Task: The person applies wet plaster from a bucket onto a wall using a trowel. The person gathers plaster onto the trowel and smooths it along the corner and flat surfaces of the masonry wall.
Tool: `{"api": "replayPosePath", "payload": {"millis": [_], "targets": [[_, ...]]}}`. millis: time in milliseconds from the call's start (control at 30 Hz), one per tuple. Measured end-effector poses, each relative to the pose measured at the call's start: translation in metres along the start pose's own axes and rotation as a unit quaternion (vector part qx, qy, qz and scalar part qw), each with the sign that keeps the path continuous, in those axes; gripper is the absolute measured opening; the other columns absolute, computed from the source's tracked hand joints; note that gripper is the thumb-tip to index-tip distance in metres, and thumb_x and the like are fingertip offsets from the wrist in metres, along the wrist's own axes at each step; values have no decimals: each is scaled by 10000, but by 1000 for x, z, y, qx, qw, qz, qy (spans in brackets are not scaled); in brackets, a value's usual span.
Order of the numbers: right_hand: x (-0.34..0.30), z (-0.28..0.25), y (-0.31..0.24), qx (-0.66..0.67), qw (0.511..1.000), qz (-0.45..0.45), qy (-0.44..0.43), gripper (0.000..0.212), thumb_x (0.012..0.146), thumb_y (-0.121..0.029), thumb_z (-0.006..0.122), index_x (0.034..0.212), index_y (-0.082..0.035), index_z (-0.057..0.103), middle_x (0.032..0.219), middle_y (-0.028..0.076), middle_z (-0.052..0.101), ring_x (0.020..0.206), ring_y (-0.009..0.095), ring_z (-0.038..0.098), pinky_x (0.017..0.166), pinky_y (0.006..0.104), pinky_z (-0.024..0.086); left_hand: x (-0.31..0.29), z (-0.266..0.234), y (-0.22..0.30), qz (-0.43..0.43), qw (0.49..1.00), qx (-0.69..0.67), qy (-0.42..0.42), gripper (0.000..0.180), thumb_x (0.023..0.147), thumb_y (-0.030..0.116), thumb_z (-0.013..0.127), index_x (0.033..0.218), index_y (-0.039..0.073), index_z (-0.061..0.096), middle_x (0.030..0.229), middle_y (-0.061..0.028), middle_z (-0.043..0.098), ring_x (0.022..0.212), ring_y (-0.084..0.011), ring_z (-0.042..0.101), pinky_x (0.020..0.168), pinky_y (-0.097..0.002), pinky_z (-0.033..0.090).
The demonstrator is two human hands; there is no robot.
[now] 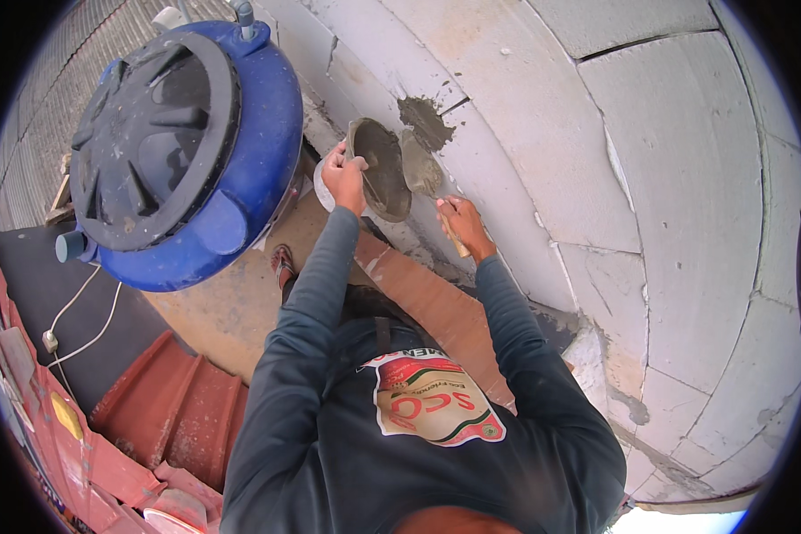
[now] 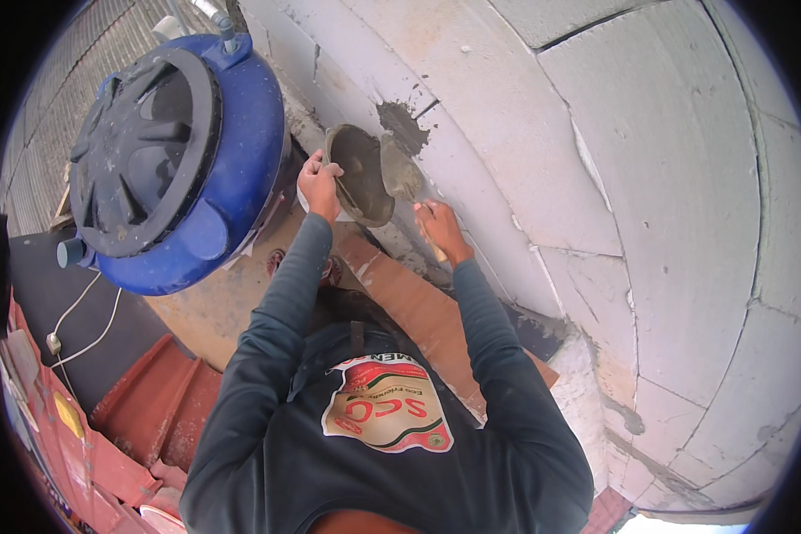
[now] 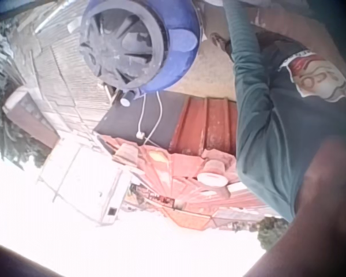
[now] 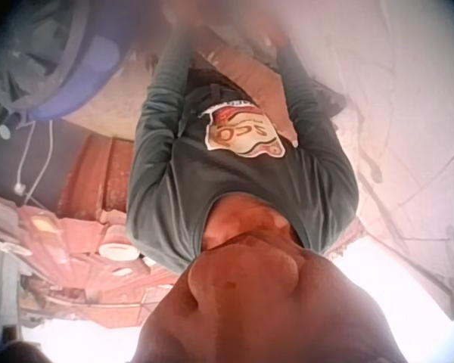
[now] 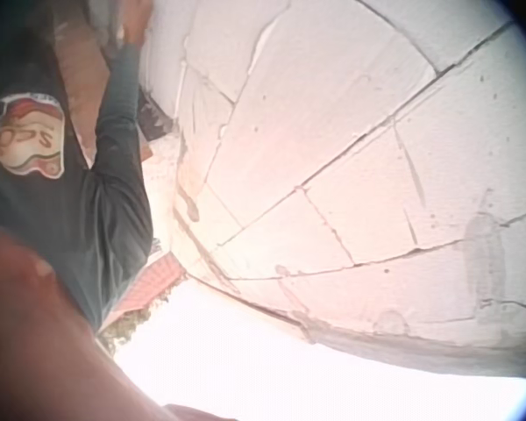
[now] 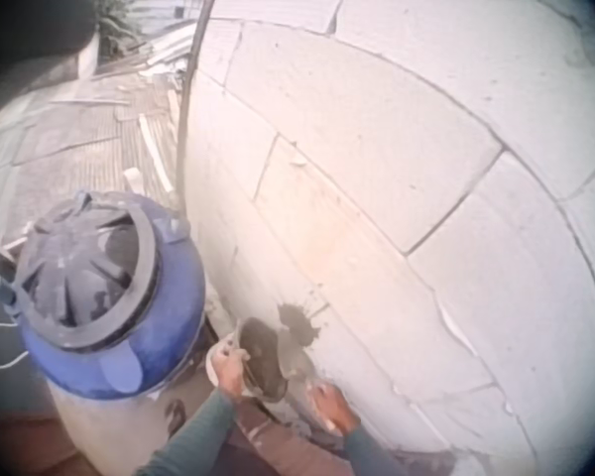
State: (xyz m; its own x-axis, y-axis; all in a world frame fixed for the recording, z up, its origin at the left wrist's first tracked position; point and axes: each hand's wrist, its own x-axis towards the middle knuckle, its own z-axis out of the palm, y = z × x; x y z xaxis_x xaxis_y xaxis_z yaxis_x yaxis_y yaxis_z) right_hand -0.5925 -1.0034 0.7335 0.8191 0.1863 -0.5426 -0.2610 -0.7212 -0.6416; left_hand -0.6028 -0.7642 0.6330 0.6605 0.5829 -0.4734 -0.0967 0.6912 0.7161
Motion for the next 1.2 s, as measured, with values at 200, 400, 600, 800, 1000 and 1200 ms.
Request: {"api": "replayPosePath", "payload": {"millis": [200,400,600,800,1000,1200], "targets": [[-9,-10,15,-24,1000,-1,-1,295,1008,-301,570,940,-17,616,791,39,616,593,108,566,495,288,452,-1,4,4,12,1000,6,-2,290,641,-113,655,585,55,425,1348,-235,564,1063,-223,591,812,-313,454],[-25,-11,12,22,1000,0,17,314,994,-292,577,939,12,631,775,61,621,589,120,568,518,308,457,-4,7,9,9,1000,8,-4,290,642,-112,654,585,54,423,1392,-239,546,1067,-225,596,794,-307,444],[-40,-14,-9,44,998,14,31,302,991,-286,593,966,11,642,780,53,620,596,115,569,516,301,457,-6,10,16,-7,1000,-5,-10,306,635,-122,655,586,54,410,1419,-232,532,1094,-215,587,781,-303,436],[-64,-24,-18,17,998,-56,20,292,995,-279,605,1042,4,655,768,38,613,586,97,557,511,277,458,-14,13,18,0,1000,-12,-6,289,640,-124,639,591,49,413,1393,-204,556,1018,-197,589,762,-300,447],[-91,-31,-100,207,949,65,-228,327,1001,-294,611,1078,24,629,771,39,608,535,83,543,448,220,437,9,-8,-15,2,999,-53,4,246,640,-113,616,597,34,423,1344,-166,606,951,-191,614,746,-292,474],[-30,-53,-65,378,891,89,-233,373,1019,-324,573,1087,40,622,756,54,599,467,86,514,393,202,414,1,-4,-20,-32,997,-68,8,267,639,-125,618,582,45,420,1369,-213,574,1080,-246,606,811,-317,469]]}}
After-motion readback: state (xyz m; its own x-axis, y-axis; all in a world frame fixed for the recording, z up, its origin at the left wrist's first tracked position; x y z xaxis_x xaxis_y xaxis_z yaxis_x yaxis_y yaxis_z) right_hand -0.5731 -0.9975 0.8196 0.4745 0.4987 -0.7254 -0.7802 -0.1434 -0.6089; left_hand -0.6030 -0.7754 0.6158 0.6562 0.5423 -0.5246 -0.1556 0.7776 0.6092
